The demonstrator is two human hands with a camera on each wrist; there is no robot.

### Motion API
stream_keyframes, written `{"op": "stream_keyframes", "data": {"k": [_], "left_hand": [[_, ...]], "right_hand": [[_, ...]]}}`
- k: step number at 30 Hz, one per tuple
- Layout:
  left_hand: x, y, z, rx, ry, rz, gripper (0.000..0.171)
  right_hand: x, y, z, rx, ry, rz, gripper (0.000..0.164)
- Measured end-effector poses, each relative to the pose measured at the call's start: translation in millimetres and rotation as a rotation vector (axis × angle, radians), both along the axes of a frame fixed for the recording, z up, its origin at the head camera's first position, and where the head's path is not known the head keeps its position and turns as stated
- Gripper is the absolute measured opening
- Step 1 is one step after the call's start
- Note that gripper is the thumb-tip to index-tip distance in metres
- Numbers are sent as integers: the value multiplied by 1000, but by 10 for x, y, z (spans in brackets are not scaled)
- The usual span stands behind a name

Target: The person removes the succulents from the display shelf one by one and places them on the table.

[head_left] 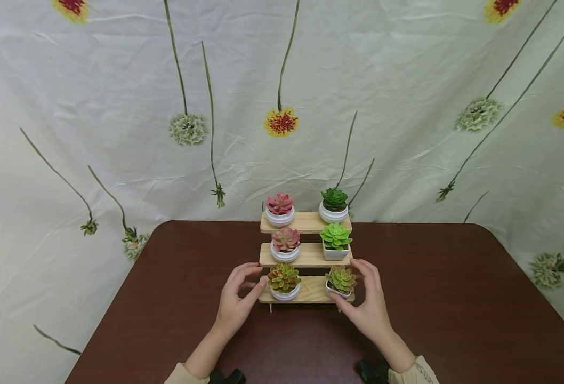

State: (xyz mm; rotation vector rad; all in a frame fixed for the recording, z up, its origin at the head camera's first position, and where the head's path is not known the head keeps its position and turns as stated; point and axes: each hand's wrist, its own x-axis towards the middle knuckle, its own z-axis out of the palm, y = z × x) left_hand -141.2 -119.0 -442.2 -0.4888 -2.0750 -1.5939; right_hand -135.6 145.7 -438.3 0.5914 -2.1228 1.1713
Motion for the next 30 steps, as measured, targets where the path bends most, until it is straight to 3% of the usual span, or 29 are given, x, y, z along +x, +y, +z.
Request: {"op": "stream_keyframes", "data": {"k": [3, 11, 19, 23, 30], "left_hand": [[-17, -13, -48, 49, -57, -40, 25], [-34, -50, -125, 97, -212, -121, 30], [-162, -104, -391, 165, -362, -186, 35], [-171, -112, -408, 179, -386, -225, 36], [-147, -133, -347, 163, -483, -234, 36]], "right_hand": [[33, -20, 75, -25, 6, 12, 77], [31, -7, 16, -54, -83, 19, 76], [36, -2, -9, -91, -217, 23, 74], [33, 7, -15, -107, -266, 36, 75], [27, 25, -37, -103, -281, 84, 75]]}}
